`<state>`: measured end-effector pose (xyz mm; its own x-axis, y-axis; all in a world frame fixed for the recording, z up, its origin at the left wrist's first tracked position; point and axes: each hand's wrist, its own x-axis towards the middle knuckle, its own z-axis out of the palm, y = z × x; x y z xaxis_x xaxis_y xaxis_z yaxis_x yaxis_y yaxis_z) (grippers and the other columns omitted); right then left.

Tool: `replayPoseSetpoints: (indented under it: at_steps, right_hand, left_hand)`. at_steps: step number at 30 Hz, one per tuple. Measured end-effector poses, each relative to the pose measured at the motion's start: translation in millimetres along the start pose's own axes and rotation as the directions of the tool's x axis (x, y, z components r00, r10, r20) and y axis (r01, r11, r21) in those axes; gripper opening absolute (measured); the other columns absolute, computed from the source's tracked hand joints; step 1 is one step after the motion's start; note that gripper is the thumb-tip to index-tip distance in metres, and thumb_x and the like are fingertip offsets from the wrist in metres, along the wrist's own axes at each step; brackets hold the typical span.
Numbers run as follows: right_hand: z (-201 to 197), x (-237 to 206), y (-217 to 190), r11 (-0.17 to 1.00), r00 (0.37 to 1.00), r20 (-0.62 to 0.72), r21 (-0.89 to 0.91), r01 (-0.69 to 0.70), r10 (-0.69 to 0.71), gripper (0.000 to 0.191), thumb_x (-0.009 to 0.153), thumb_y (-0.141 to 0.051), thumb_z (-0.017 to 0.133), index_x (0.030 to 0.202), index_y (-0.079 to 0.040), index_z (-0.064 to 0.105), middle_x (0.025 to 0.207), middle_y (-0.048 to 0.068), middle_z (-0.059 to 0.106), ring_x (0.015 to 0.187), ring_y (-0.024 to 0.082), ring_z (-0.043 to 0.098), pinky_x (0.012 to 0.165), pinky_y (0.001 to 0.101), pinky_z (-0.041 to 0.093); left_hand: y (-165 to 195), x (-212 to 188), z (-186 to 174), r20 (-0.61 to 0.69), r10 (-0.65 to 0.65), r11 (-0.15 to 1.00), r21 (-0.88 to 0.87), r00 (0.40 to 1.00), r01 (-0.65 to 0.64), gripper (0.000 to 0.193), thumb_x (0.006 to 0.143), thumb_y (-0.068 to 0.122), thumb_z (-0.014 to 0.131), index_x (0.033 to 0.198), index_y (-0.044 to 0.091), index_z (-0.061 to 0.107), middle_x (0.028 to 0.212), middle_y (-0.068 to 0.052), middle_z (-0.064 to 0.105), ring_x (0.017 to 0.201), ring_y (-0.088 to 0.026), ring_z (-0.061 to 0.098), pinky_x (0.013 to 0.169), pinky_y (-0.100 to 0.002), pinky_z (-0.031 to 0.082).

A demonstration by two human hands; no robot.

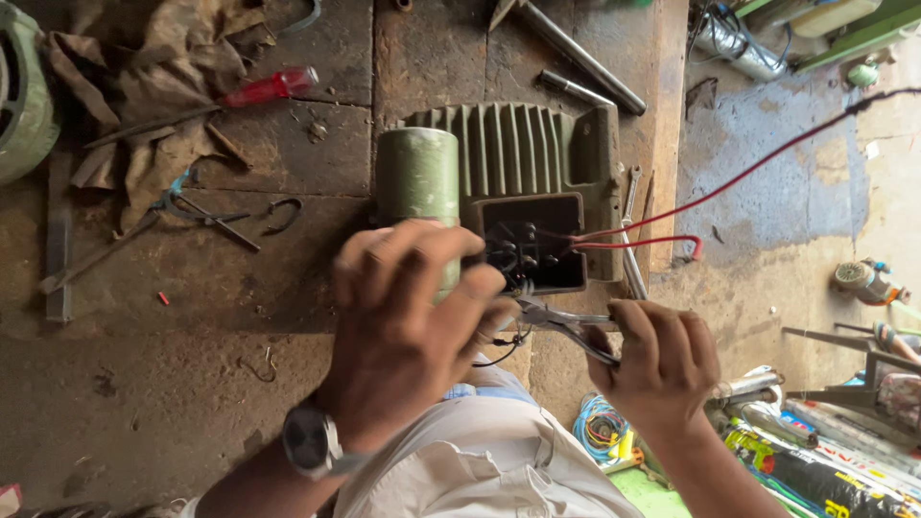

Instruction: The person works on an electric motor on a cluttered workbench, using pliers and a screwdriver to loosen and pull wiring from the motor's terminal box, then removes the motor housing and uses a screwdriver and hammer to pry and extract old burnt windings from the stator, pulling out wire coils by hand.

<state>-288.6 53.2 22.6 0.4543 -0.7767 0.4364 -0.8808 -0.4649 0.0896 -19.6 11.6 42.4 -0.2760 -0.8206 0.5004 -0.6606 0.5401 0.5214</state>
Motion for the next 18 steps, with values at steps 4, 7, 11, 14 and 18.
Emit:
replayPoseSetpoints:
  at_steps: [4, 7, 11, 14, 18]
  right_hand:
    - [-20, 8, -18, 0.978, 0.992, 0.12, -0.208, -0.014, 0.04, 0.046, 0.081, -0.024, 0.073, 0.124, -0.01, 0.065, 0.115, 0.008, 0.062, 0.088, 0.031, 0.067, 0.072, 0.0474, 0.054]
    - [-28, 9, -17, 0.978, 0.957, 0.263, -0.192, -0.075, 0.125, 0.059, 0.077, -0.021, 0.074, 0.135, -0.012, 0.064, 0.122, 0.004, 0.061, 0.088, 0.027, 0.067, 0.07, 0.0437, 0.055]
    - [-32, -7, 6, 0.924, 0.81, 0.526, 0.107, -0.368, 0.261, 0.063, 0.078, -0.011, 0.072, 0.14, -0.007, 0.062, 0.124, 0.009, 0.063, 0.086, 0.029, 0.069, 0.068, 0.0386, 0.055]
    - [-30, -29, 28, 0.759, 0.729, 0.611, 0.304, -0.576, 0.309, 0.049, 0.086, -0.008, 0.064, 0.135, -0.005, 0.061, 0.124, 0.008, 0.067, 0.084, 0.02, 0.073, 0.072, 0.0332, 0.057]
    - [-24, -54, 49, 0.344, 0.541, 0.715, 0.422, -0.839, 0.443, 0.04, 0.106, -0.018, 0.057, 0.141, -0.003, 0.069, 0.095, 0.013, 0.067, 0.073, 0.018, 0.065, 0.068, 0.0318, 0.055]
  left_hand:
    - [22, 3, 9, 0.053, -0.047, 0.996, 0.08, 0.997, 0.043, 0.036, 0.089, 0.034, 0.077, 0.115, 0.009, 0.073, 0.122, -0.007, 0.063, 0.124, -0.025, 0.052, 0.111, -0.05, 0.032]
    - [27, 2, 13, 0.073, -0.12, 0.992, -0.028, 0.99, 0.123, 0.025, 0.089, 0.029, 0.08, 0.108, 0.014, 0.075, 0.12, -0.002, 0.063, 0.127, -0.023, 0.053, 0.115, -0.052, 0.03]
    - [23, -9, 16, 0.08, -0.113, 0.986, -0.116, 0.99, 0.122, 0.017, 0.086, 0.025, 0.081, 0.101, 0.018, 0.077, 0.117, 0.0, 0.064, 0.124, -0.024, 0.053, 0.117, -0.051, 0.028]
    - [15, -22, 15, 0.113, 0.027, 0.998, -0.065, 0.993, -0.02, 0.02, 0.086, 0.019, 0.078, 0.106, 0.021, 0.078, 0.118, 0.001, 0.065, 0.125, -0.022, 0.055, 0.117, -0.05, 0.028]
    - [10, -32, 19, 0.162, 0.133, 0.991, -0.002, 0.978, -0.134, 0.031, 0.087, 0.022, 0.076, 0.118, 0.021, 0.077, 0.117, 0.004, 0.065, 0.125, -0.019, 0.056, 0.117, -0.047, 0.03]
